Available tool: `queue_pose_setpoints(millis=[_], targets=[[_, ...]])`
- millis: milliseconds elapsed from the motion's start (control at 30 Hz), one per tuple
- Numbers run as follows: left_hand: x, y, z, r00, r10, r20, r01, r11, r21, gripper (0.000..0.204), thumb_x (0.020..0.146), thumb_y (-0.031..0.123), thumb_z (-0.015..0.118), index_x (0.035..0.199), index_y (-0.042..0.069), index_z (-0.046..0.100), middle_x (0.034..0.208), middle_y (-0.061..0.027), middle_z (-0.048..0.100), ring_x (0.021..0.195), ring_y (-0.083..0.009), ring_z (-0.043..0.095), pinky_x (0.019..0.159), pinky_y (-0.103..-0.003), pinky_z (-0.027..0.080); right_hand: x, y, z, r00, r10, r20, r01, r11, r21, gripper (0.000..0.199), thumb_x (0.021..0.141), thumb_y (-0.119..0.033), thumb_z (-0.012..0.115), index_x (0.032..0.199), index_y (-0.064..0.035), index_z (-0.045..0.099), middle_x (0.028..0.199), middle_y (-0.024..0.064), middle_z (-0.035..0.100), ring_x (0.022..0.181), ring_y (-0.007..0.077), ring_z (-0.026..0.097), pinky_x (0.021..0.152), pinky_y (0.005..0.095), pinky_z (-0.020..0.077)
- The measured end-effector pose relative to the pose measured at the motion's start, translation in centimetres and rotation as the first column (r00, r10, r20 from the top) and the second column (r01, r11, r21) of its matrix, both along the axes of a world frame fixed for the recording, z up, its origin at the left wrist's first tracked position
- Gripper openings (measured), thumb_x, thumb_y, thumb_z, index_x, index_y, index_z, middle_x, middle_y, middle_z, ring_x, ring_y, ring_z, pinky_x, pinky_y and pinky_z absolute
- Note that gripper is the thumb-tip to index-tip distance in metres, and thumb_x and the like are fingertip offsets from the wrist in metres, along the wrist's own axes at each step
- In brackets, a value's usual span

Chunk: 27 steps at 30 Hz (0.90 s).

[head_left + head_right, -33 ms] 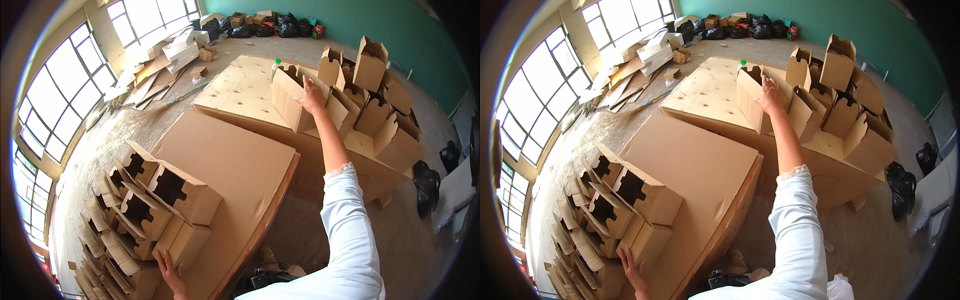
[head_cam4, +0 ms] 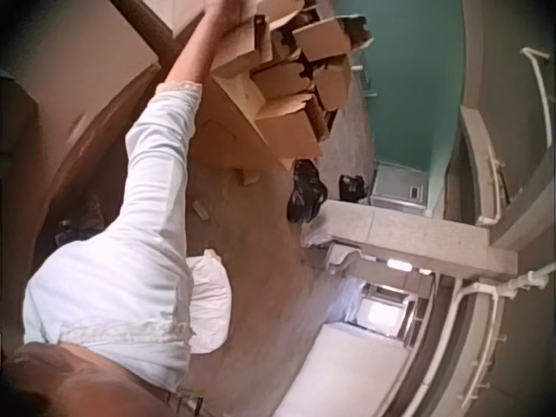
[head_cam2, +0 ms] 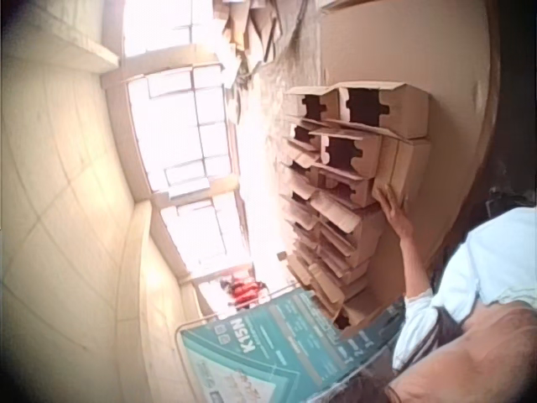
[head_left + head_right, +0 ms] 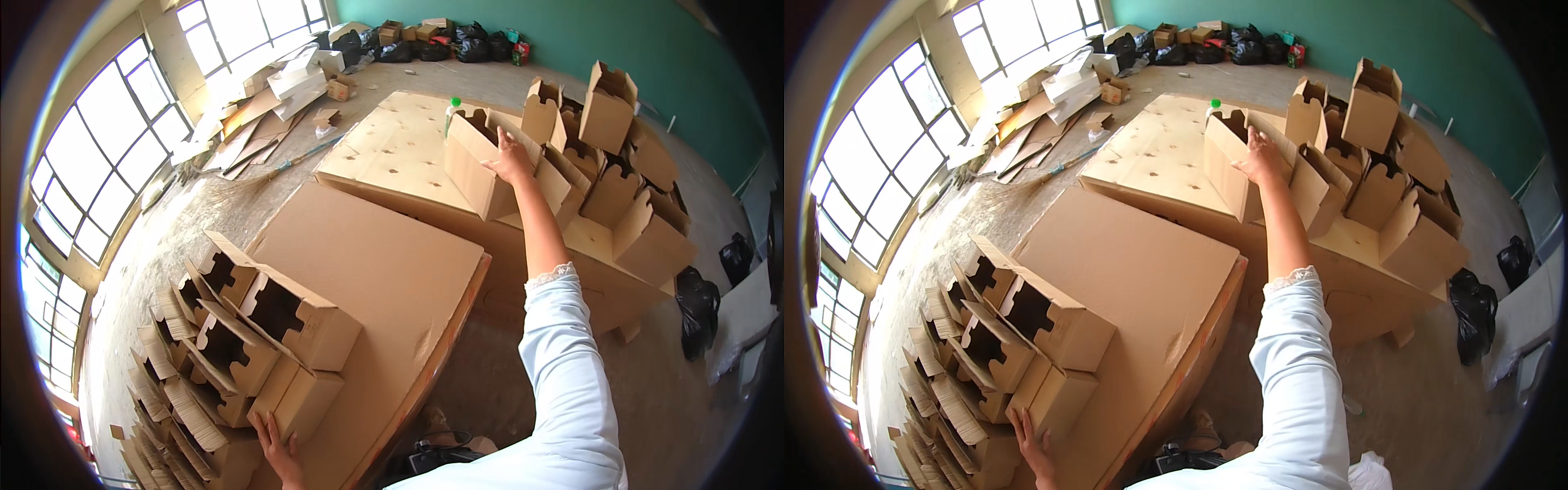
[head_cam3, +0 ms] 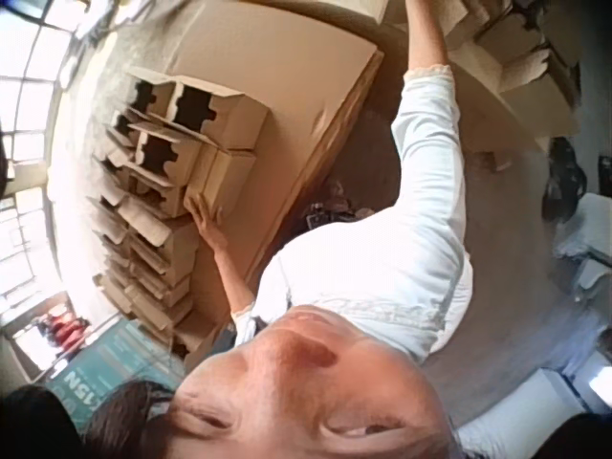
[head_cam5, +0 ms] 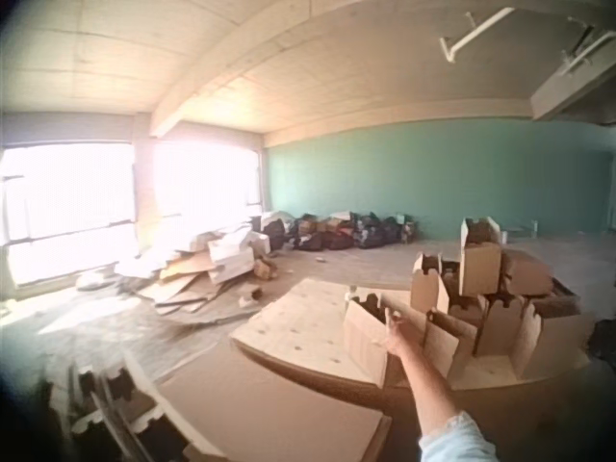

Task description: The person retrieves plastic bottles from a shopping cart and inserts them into individual slots within cardboard boxes. They move boxes on the table to access empty compartments.

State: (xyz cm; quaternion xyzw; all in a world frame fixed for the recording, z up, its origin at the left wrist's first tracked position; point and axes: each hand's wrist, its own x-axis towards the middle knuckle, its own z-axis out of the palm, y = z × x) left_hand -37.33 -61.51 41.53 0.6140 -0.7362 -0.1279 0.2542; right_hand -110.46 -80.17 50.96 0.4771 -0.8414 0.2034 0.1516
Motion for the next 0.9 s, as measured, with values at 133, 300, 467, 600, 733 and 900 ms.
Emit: queue_pose_setpoints(millis=[133, 300, 467, 600, 733, 900], targets=[[-0.8, 0.6, 0.9, 1.000, 0.028, 0.004, -0.028, 1.000, 0.003, 0.079, 0.076, -0.010, 0.062, 0.149, 0.012, 0.041, 0.161, -0.0151, 0.024, 0.144, -0.0394, 0.031, 0.109, -0.042, 0.041, -2.3, -3.6, -1.6, 0.907, 0.083, 0.412, -0.089, 0.996, -0.005, 0.095, 0.068, -0.031, 0.085, 0.144, 0.0029, 0.041, 0.140, 0.0247, 0.052, 0.130, 0.0343, 0.051, 0.108, 0.0403, 0.0430], [-1.8, 0.3, 2.0, 0.998, 0.052, -0.029, -0.051, 0.998, 0.027, 0.077, 0.075, -0.008, 0.063, 0.147, 0.010, 0.043, 0.160, -0.0160, 0.027, 0.143, -0.0400, 0.032, 0.109, -0.043, 0.040, -4.4, -3.5, -6.1, 0.947, 0.296, 0.126, -0.276, 0.949, -0.149, 0.062, 0.068, -0.024, 0.083, 0.120, 0.0017, 0.061, 0.114, 0.0264, 0.066, 0.109, 0.0384, 0.063, 0.094, 0.0439, 0.0514], [-1.1, 0.8, 1.6, 0.995, 0.092, 0.043, -0.091, 0.996, -0.020, 0.078, 0.072, -0.009, 0.069, 0.144, 0.010, 0.046, 0.157, -0.0166, 0.031, 0.138, -0.0413, 0.039, 0.107, -0.044, 0.042, 1.2, 0.2, -1.8, 0.965, 0.262, -0.003, -0.250, 0.918, -0.308, 0.041, 0.082, -0.014, 0.071, 0.119, -0.0002, 0.060, 0.090, 0.0252, 0.067, 0.091, 0.0450, 0.063, 0.074, 0.0505, 0.0506], [-0.4, 0.4, 0.8, 0.998, 0.057, -0.011, -0.057, 0.995, -0.076, 0.079, 0.072, -0.005, 0.073, 0.144, 0.014, 0.047, 0.157, -0.0152, 0.032, 0.136, -0.0403, 0.041, 0.106, -0.044, 0.043, 6.5, 9.7, 4.1, 0.942, 0.267, -0.204, -0.333, 0.822, -0.463, 0.036, 0.091, -0.014, 0.067, 0.121, 0.0031, 0.058, 0.098, 0.0265, 0.067, 0.092, 0.0430, 0.064, 0.075, 0.0477, 0.0501], [1.3, 1.6, 0.7, 0.997, 0.080, -0.014, -0.080, 0.997, -0.018, 0.084, 0.071, -0.001, 0.077, 0.146, 0.018, 0.044, 0.158, -0.0149, 0.030, 0.137, -0.0388, 0.040, 0.108, -0.043, 0.043, 17.6, 19.5, 9.4, 0.895, 0.360, -0.262, -0.444, 0.762, -0.471, 0.031, 0.096, -0.014, 0.063, 0.119, 0.0052, 0.059, 0.100, 0.0259, 0.067, 0.091, 0.0399, 0.065, 0.078, 0.0409, 0.0510], [3.9, 7.0, 5.0, 0.988, 0.031, -0.152, -0.059, 0.981, -0.183, 0.091, 0.074, 0.016, 0.083, 0.151, 0.015, 0.036, 0.160, -0.0200, 0.021, 0.144, -0.0398, 0.030, 0.113, -0.045, 0.036, 31.2, 29.2, 13.3, 0.737, 0.648, -0.190, -0.646, 0.593, -0.480, 0.016, 0.095, -0.008, 0.062, 0.103, 0.0055, 0.062, 0.099, 0.0203, 0.070, 0.082, 0.0297, 0.068, 0.072, 0.0335, 0.0519]])
